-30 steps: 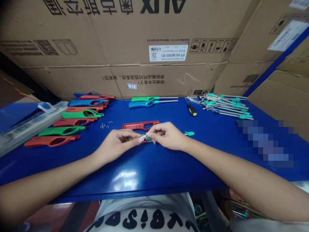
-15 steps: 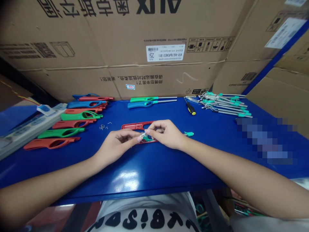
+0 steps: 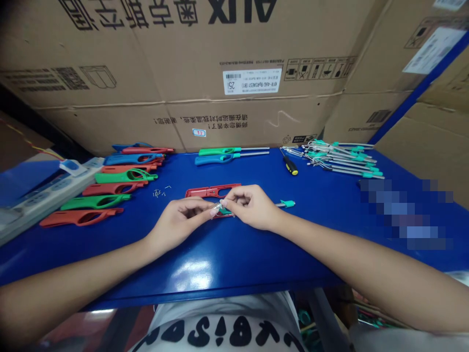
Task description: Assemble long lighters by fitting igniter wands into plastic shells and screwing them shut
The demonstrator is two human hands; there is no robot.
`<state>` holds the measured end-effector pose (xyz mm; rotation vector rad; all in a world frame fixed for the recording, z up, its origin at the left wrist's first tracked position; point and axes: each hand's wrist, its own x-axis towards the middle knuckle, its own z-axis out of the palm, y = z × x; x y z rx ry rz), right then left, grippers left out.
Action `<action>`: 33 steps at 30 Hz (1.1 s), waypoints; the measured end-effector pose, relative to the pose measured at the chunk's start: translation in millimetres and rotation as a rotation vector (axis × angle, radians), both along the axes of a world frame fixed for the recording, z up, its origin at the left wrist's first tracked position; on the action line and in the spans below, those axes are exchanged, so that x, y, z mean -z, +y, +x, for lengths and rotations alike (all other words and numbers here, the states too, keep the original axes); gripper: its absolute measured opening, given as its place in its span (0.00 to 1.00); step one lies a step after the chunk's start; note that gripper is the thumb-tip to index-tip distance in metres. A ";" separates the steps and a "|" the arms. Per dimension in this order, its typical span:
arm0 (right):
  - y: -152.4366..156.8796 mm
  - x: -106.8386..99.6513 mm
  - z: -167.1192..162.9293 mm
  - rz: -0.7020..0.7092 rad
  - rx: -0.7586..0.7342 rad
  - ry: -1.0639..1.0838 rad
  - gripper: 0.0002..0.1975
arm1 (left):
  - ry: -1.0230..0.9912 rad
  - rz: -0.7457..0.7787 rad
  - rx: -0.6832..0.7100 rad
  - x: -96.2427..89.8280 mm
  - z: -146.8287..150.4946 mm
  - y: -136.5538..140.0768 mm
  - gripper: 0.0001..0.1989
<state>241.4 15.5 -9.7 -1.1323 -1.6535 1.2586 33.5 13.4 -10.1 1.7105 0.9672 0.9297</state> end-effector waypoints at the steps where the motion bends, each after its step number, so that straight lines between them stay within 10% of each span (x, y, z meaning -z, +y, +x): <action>1: 0.7 0.5 0.3 0.002 -0.001 0.003 0.19 | 0.002 0.002 0.001 0.7 -0.2 0.4 0.07; 20: 19.9 -1.0 20.4 0.049 -0.041 -0.008 0.18 | 0.583 0.367 0.194 -25.9 -26.3 19.1 0.06; 33: 18.8 -2.3 20.3 0.071 -0.079 -0.036 0.17 | 0.552 0.356 0.194 -22.9 -25.8 16.2 0.06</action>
